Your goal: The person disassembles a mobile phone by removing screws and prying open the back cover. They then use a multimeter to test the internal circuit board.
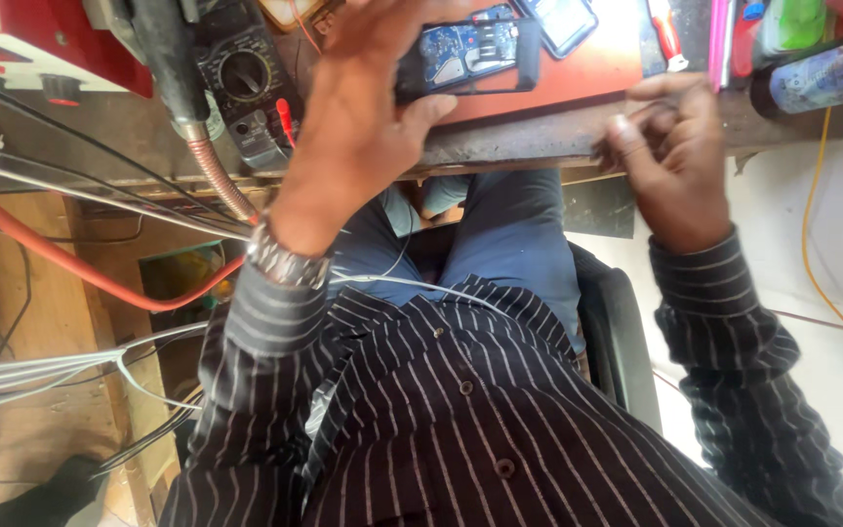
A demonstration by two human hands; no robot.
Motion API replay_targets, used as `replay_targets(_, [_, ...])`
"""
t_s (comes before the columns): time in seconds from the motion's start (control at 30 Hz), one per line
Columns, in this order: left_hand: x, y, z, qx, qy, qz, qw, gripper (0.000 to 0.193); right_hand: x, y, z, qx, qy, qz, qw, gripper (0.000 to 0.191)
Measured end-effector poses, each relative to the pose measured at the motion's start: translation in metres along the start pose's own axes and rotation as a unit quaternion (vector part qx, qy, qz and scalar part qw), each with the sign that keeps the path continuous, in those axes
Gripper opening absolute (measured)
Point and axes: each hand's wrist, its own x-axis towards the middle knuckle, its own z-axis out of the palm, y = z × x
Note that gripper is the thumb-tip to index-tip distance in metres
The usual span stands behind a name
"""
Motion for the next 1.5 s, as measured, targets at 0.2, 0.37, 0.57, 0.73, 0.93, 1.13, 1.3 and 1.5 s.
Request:
replay_targets(0.2, [-0.009,0.004,-0.015,-0.009,0.011,-0.044,0.999,0.063,0.009,0.008,-0.009,-0.153,0.013,-0.015,0.988,0.024])
replay_targets(0.37, [-0.011,0.005,-0.008,-0.087,0.034,-0.068,0.993,0.043,0.029,0.003,-0.02,-0.319,0.034,-0.087,0.943,0.018])
replay_targets(0.57, [-0.009,0.001,0.006,-0.126,0.072,-0.187,0.972,0.021,0.053,0.005,-0.025,-0.405,0.043,-0.208,0.889,0.011])
replay_targets(0.73, [-0.014,-0.001,0.004,-0.182,0.078,-0.204,0.959,0.026,0.07,0.008,-0.024,-0.492,0.057,-0.263,0.828,0.012])
replay_targets(0.93, [-0.022,-0.004,0.006,-0.266,0.086,-0.221,0.934,0.029,0.068,0.006,-0.002,-0.451,0.064,-0.316,0.832,0.024])
replay_targets(1.13, [-0.021,-0.011,0.017,-0.326,0.099,-0.231,0.911,0.031,0.073,0.003,0.012,-0.358,0.006,-0.3,0.884,0.035])
replay_targets(1.3, [-0.016,-0.017,0.021,-0.249,0.063,-0.256,0.932,0.032,0.073,0.006,0.009,-0.311,0.01,-0.248,0.918,0.03])
replay_targets(1.5, [-0.005,-0.02,0.021,-0.234,0.056,-0.262,0.935,0.03,0.068,0.014,-0.002,-0.219,0.022,-0.216,0.951,0.039])
